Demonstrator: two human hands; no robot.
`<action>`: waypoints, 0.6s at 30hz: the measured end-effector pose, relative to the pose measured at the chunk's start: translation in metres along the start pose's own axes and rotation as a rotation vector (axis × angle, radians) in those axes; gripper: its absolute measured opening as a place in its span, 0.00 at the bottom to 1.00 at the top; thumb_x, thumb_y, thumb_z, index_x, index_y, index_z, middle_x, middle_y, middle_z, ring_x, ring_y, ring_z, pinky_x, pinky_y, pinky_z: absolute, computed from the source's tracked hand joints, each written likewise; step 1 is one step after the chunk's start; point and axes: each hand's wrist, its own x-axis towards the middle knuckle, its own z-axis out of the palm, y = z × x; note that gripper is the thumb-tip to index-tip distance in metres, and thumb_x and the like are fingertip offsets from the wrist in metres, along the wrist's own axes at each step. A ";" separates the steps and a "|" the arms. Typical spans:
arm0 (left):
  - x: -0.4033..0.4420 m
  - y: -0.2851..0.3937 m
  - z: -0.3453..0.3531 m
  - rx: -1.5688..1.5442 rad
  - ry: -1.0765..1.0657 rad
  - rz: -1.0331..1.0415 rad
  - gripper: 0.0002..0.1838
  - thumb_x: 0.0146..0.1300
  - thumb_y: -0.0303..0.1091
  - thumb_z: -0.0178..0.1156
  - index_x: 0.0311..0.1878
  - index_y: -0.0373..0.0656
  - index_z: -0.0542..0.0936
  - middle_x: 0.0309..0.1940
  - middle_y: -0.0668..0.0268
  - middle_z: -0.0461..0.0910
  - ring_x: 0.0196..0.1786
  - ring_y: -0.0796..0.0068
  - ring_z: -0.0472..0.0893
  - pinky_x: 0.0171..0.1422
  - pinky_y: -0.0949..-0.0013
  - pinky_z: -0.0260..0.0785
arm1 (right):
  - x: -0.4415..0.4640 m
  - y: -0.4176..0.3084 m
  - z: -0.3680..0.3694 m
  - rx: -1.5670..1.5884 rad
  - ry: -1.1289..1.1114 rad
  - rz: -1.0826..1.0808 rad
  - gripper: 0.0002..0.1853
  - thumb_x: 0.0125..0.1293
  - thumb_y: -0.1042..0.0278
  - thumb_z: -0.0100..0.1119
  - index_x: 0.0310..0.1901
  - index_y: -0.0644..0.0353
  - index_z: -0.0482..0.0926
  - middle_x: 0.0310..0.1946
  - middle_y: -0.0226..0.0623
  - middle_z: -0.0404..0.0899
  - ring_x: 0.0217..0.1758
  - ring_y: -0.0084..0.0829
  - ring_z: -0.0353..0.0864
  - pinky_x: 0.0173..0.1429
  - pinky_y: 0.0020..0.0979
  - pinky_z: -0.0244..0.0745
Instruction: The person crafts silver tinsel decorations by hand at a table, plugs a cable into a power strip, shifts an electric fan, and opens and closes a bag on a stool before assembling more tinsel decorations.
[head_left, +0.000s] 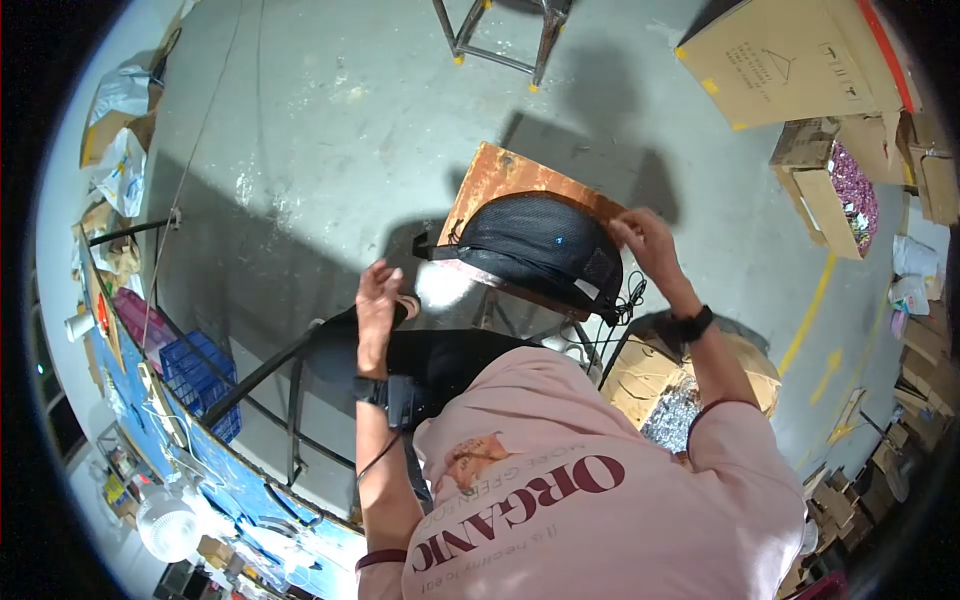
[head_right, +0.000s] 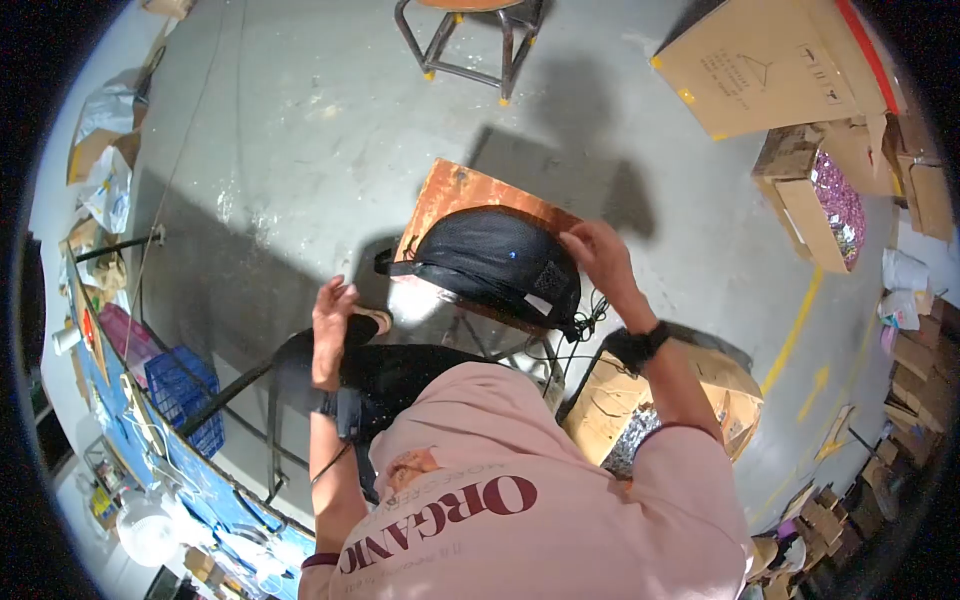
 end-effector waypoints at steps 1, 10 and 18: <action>-0.004 -0.008 -0.013 -0.017 0.015 0.000 0.18 0.64 0.31 0.60 0.55 0.38 0.72 0.41 0.68 0.76 0.42 0.79 0.75 0.50 0.75 0.68 | 0.013 0.008 0.004 -0.039 0.018 -0.022 0.13 0.60 0.58 0.63 0.38 0.60 0.80 0.33 0.40 0.78 0.38 0.35 0.79 0.41 0.34 0.72; -0.047 -0.032 -0.031 0.074 -0.067 0.027 0.11 0.64 0.27 0.57 0.48 0.37 0.76 0.39 0.66 0.79 0.44 0.78 0.76 0.52 0.75 0.68 | 0.095 0.005 0.050 0.034 -0.454 0.144 0.29 0.64 0.45 0.53 0.53 0.66 0.76 0.46 0.46 0.80 0.47 0.37 0.79 0.51 0.33 0.71; -0.059 -0.033 -0.033 0.146 0.029 0.053 0.09 0.64 0.27 0.58 0.47 0.37 0.76 0.39 0.67 0.79 0.42 0.79 0.76 0.51 0.75 0.68 | 0.106 -0.004 0.071 0.413 -0.601 0.431 0.34 0.63 0.39 0.53 0.52 0.69 0.76 0.40 0.35 0.79 0.39 0.24 0.76 0.43 0.26 0.71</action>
